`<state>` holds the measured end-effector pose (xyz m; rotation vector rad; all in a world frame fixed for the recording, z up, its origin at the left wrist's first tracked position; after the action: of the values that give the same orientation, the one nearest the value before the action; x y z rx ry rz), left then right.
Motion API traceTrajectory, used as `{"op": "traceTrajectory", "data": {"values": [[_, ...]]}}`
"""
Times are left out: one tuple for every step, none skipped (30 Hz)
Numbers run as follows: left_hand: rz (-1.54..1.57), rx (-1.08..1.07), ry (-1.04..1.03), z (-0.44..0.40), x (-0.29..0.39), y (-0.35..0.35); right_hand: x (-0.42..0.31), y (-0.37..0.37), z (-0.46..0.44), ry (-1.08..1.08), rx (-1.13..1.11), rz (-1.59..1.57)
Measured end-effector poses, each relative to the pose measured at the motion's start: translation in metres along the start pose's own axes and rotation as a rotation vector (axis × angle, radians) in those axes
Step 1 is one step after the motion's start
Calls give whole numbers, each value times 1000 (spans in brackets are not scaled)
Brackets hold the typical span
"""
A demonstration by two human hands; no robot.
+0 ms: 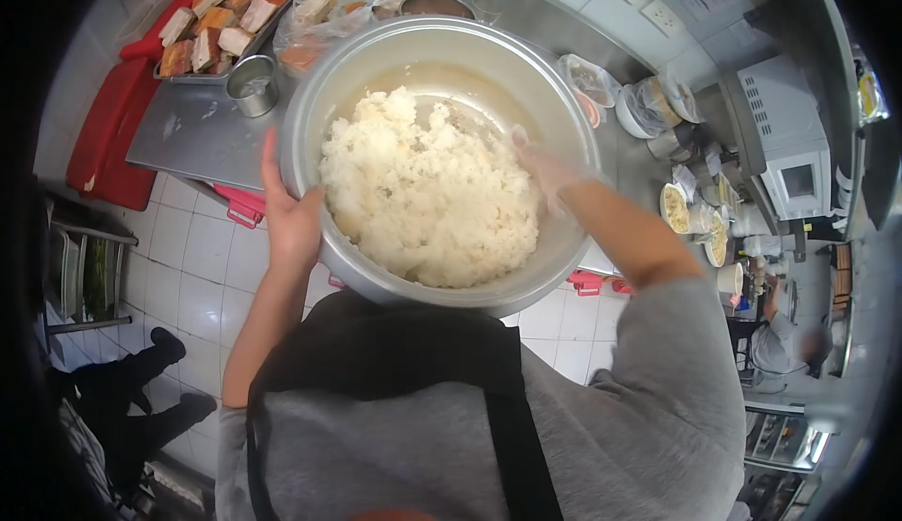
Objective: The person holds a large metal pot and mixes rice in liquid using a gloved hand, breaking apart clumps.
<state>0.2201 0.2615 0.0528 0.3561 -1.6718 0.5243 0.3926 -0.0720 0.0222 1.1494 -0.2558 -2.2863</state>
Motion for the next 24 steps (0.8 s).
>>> {"op": "traceTrajectory", "data": {"values": [[1,-15,9,2,-3,1,14,-4,-25,-21,-19,-150],[-68,-14,-18,2,-4,2,25,2,-58,-16,-78,-141],[-135,-8,-48,1,-6,3,15,-2,-55,17,-114,-101],[-199,-2,-69,2,-7,3,5,-7,-52,52,-149,-63],[-225,-9,-60,2,-7,3,-32,-34,0,108,-159,-1],[-254,-16,-54,2,-5,3,-55,-59,27,167,-173,57],[-263,-15,-49,1,-4,3,-63,-79,19,293,-298,114],[-272,-14,-43,0,-2,4,-71,-100,11,421,-424,165],[-259,-11,-37,-1,-2,4,-81,-117,5,474,-350,278],[-244,-13,-44,-1,-3,3,-91,-134,1,523,-271,388],[-228,-15,-51,-2,-3,2,-99,-145,2,569,-186,498],[-209,-20,-75,-4,-4,1,-108,-156,21,687,-182,558],[-188,-25,-91,-5,-5,0,-115,-166,52,805,-176,619],[-168,-30,-107,-6,-5,0,-114,-177,75,922,-170,678],[-149,-32,-118,-6,-6,0,-105,-191,87,1009,-158,901],[-127,-30,-108,-6,-6,-1,-92,-205,96,1091,-146,1127],[-106,-28,-98,-6,-5,-1,-83,-209,92,1157,-167,1239],[-81,-23,-71,-6,-3,-1,-73,-213,88,1229,-185,1345],[-56,-17,-45,-5,-2,-2,-64,-208,76,1290,-237,1333],[-77,-10,-64,-6,-2,-2,-58,-201,65,1353,-290,1323],[-98,-4,-81,-7,-3,-1,-64,-192,62,1236,-237,1401],[-119,0,-96,-7,-4,-1,-73,-180,65,1113,-182,1471],[-101,-12,-94,-8,-3,-3,-79,-166,62,991,-127,1536],[-82,-24,-90,-9,-3,-5,-78,-146,47,848,-244,1180]]}}
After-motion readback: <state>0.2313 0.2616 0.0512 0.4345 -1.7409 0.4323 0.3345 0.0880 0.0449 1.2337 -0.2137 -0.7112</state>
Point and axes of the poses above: each hand's wrist, its own z-axis away from the middle knuckle, its own y-axis out of the back of the hand, x = y × z, the point moved 5 cm from there along -z, towards the middle knuckle, and after that the axes turned 6 degrees about -z, right-handed, at the moved point
